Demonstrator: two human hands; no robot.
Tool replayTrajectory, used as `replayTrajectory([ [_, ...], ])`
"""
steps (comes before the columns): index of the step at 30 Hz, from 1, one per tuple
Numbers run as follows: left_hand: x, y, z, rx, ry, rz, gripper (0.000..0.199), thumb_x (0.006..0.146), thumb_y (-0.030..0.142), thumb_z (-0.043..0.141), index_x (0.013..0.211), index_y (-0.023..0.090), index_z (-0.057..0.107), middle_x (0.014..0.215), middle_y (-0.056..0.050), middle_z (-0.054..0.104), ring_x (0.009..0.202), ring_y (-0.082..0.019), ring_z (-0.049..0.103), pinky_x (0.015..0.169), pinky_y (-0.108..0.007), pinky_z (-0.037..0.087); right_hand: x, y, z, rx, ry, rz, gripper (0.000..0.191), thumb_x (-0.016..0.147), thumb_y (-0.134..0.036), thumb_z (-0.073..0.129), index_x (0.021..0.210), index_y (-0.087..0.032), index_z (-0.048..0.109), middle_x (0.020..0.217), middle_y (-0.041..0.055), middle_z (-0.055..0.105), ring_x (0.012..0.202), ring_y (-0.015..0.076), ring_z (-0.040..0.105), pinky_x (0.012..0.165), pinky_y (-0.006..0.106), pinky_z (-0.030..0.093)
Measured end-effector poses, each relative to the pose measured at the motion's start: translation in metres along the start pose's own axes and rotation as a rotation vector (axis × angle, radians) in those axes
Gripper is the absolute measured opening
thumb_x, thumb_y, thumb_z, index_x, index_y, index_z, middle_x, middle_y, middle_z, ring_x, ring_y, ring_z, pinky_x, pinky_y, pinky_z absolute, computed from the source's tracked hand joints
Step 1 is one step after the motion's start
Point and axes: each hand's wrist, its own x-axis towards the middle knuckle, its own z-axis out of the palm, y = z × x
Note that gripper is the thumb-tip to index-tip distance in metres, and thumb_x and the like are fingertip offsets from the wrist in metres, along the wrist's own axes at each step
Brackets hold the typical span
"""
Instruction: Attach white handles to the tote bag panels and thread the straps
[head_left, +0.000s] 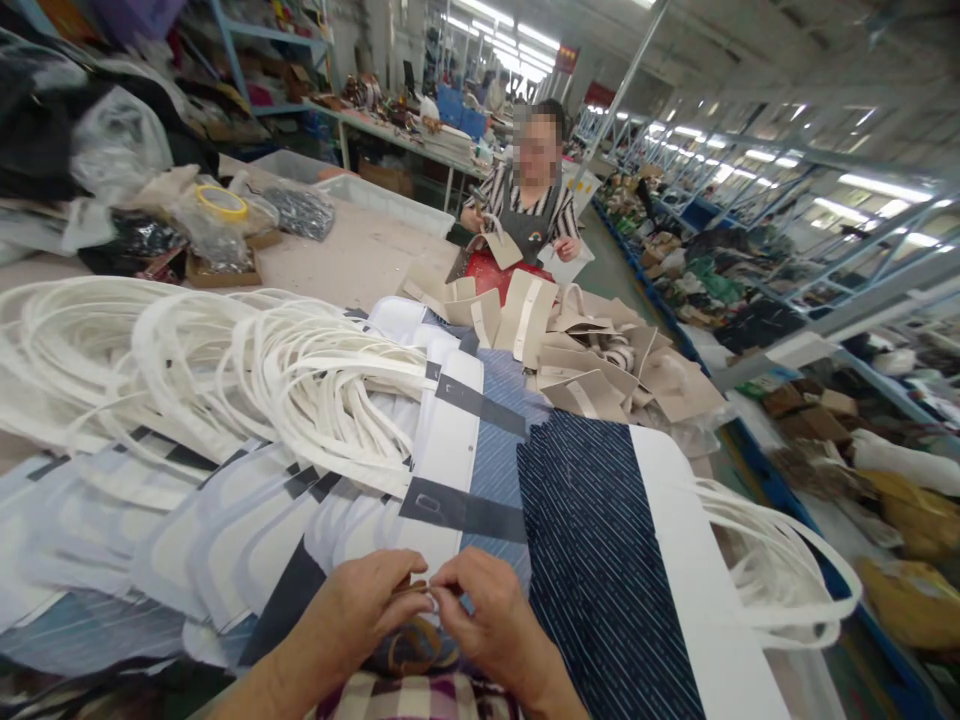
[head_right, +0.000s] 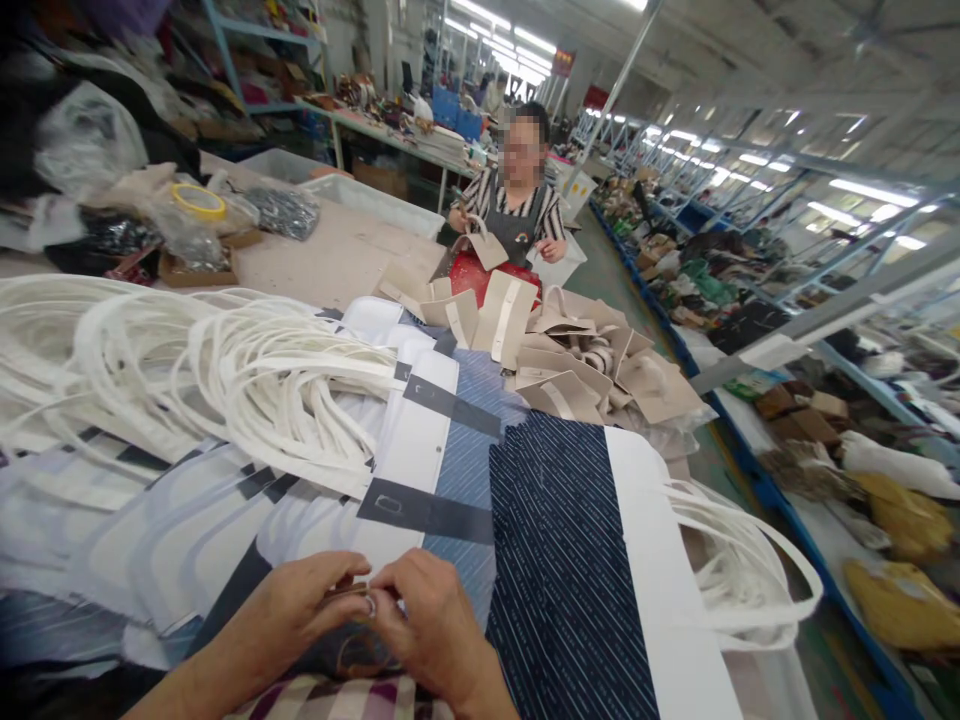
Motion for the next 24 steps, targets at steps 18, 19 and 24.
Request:
replayTrajectory([
  [18, 0.005, -0.052, 0.018, -0.325, -0.066, -0.496, 0.031, 0.095, 0.042, 0.048, 0.074, 0.022, 0.060, 0.067, 0.004, 0.061, 0.064, -0.014, 0.059, 0.060, -0.021, 0.043, 0.078, 0.122, 0.020, 0.606, 0.469, 0.740, 0.041, 0.068, -0.054, 0.070, 0.080, -0.014, 0.071, 0.064, 0.0027, 0.066, 0.055, 0.0135, 0.058, 0.052, 0.026, 0.049],
  [19, 0.003, -0.059, 0.021, -0.340, -0.078, -0.543, 0.032, 0.094, 0.044, 0.047, 0.074, 0.023, 0.060, 0.067, 0.004, 0.059, 0.064, -0.014, 0.059, 0.061, -0.022, 0.044, 0.085, 0.132, 0.019, 0.611, 0.473, 0.745, 0.043, 0.066, -0.055, 0.071, 0.080, -0.014, 0.070, 0.064, 0.0027, 0.066, 0.055, 0.0129, 0.058, 0.051, 0.025, 0.048],
  [24, -0.005, -0.073, 0.027, -0.413, -0.087, -0.601, 0.033, 0.094, 0.049, 0.044, 0.080, 0.024, 0.061, 0.067, 0.004, 0.058, 0.065, -0.016, 0.057, 0.062, -0.022, 0.044, 0.107, 0.155, 0.019, 0.578, 0.426, 0.752, 0.037, 0.065, -0.048, 0.073, 0.075, -0.013, 0.070, 0.054, -0.0007, 0.060, 0.046, 0.0086, 0.048, 0.045, 0.021, 0.039],
])
